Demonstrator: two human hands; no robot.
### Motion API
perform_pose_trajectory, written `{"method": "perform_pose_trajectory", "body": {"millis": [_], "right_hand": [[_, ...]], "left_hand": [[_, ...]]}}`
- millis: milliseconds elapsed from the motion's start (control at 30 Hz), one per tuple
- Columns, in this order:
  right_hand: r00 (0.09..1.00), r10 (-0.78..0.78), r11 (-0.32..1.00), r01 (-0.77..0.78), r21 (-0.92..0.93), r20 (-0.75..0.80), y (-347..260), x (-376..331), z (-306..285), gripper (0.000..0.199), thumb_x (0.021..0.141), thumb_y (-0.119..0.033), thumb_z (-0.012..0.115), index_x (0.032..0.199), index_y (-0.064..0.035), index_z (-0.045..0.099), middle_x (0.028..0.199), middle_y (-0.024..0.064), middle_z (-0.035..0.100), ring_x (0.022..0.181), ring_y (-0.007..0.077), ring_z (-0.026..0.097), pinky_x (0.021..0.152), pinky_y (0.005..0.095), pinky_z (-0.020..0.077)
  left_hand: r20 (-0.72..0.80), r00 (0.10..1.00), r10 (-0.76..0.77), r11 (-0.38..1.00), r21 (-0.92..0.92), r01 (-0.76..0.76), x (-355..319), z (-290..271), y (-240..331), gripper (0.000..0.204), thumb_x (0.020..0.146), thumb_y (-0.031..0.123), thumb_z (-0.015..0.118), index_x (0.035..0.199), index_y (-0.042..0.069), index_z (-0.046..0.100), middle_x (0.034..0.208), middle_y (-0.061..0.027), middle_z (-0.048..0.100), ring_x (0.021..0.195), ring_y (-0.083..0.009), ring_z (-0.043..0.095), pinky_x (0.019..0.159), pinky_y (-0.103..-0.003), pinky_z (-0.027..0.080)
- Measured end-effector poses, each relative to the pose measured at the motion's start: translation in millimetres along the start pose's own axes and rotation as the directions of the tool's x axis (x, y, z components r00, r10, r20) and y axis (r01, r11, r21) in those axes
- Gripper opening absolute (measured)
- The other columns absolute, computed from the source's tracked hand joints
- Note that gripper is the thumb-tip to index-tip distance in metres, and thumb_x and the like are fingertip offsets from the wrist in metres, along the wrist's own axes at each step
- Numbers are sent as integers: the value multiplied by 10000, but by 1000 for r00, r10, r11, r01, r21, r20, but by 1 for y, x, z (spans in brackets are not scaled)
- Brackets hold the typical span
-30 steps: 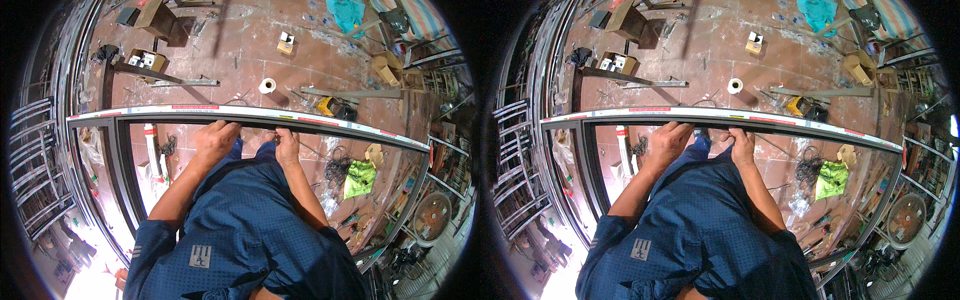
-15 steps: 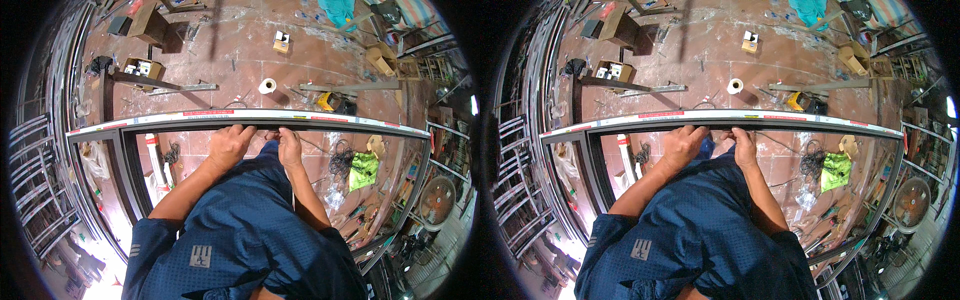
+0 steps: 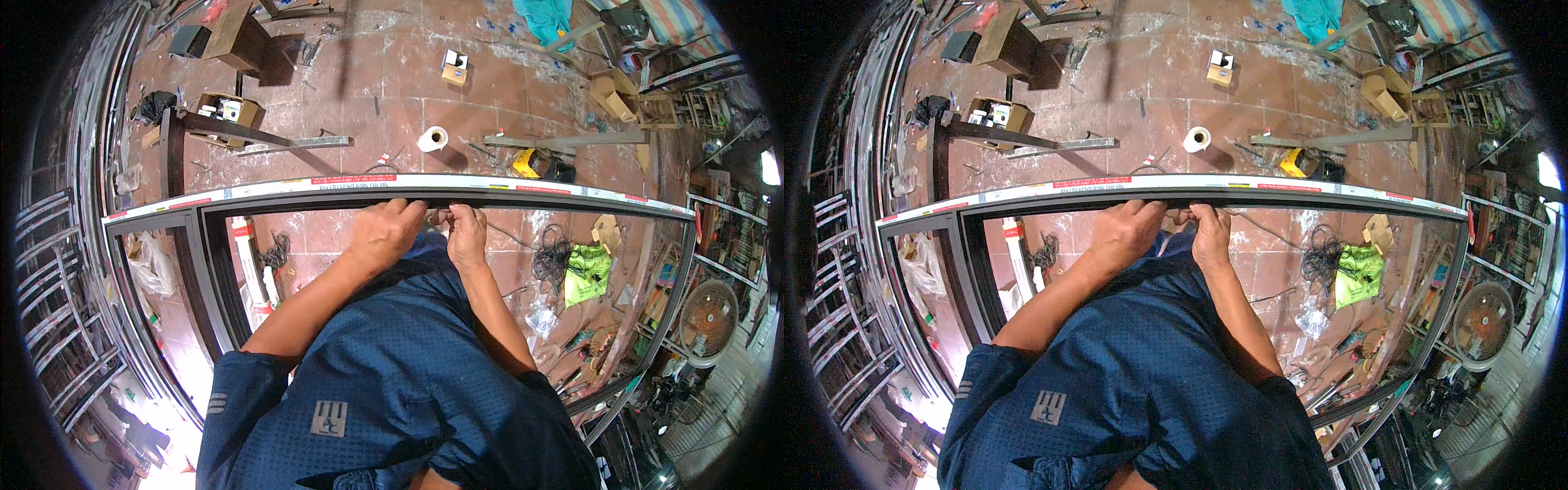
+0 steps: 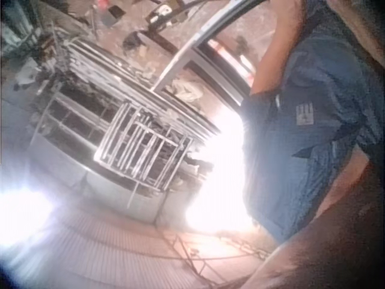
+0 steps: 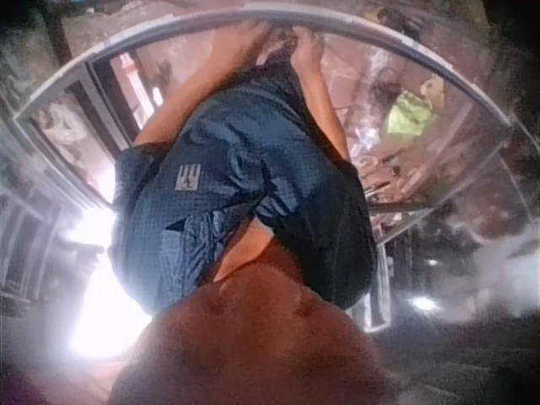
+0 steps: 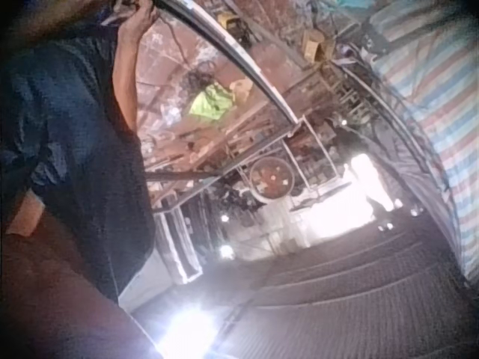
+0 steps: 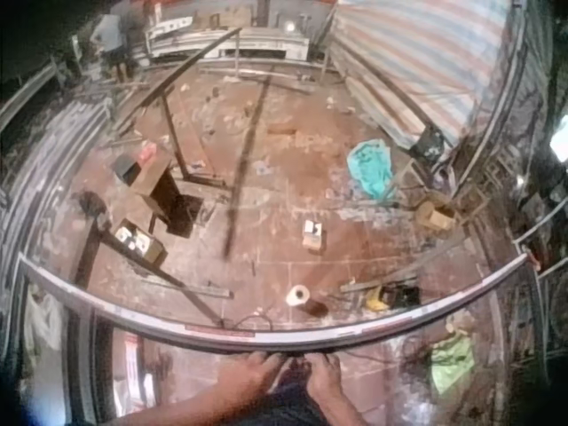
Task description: The person installs a rubber seal into a window frame by hand, pressing it along the edges. They use a red-handled tool to tap the seal into place and adjust the frame orientation to access different sides.
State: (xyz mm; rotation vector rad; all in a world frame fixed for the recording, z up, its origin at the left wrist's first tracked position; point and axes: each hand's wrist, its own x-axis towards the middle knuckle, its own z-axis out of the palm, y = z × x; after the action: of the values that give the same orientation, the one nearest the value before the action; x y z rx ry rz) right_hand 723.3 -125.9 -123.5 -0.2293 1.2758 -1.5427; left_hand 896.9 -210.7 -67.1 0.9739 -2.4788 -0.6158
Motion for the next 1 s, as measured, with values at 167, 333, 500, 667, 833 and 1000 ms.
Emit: {"method": "perform_pose_trajectory", "body": {"millis": [167,333,500,667,833,1000], "right_hand": [[1000,19,996,-20,-86,-4,-1,0,-6,209,981,-178,612,955,-7,730,809,90,745,676,154,689,649,274,527],[997,80,992,-79,-96,9,-5,2,-3,243,967,-259,642,969,-35,734,798,86,757,695,116,695,610,230,478],[983,136,989,-128,-69,123,-4,5,-2,316,990,-298,591,1007,-23,745,836,87,767,739,136,707,648,244,484],[975,137,990,-138,-8,175,-2,6,5,210,948,-140,657,1027,35,740,921,117,756,727,211,708,749,340,590],[988,70,997,-75,33,136,7,3,11,215,966,-144,627,1018,32,739,934,118,761,723,215,708,750,341,586],[986,120,993,-121,4,114,10,1,25,244,982,-178,611,984,22,749,862,112,766,721,194,715,731,336,569]], "left_hand": [[-27,981,-191,971,-153,185,-34,-45,-15,272,896,92,805,1163,98,753,905,-126,727,758,-322,736,675,-426,598],[-175,953,-249,968,-17,250,-45,-57,-32,141,919,150,805,1055,126,776,804,-98,672,717,-312,705,615,-437,562],[-185,941,-283,956,23,292,-42,-50,-30,109,932,166,793,1027,111,790,840,-105,690,742,-331,708,643,-442,561],[-112,943,-313,949,-67,308,-39,-54,-37,131,951,167,772,1047,80,791,935,-130,739,835,-355,736,705,-440,574],[-58,942,-329,938,-134,320,-43,-57,-42,139,954,161,765,1058,73,794,962,-152,763,864,-357,753,736,-427,585],[-64,962,-265,962,-88,259,-40,-65,-40,128,944,168,772,1043,89,791,932,-140,756,839,-347,754,705,-439,591]]}}
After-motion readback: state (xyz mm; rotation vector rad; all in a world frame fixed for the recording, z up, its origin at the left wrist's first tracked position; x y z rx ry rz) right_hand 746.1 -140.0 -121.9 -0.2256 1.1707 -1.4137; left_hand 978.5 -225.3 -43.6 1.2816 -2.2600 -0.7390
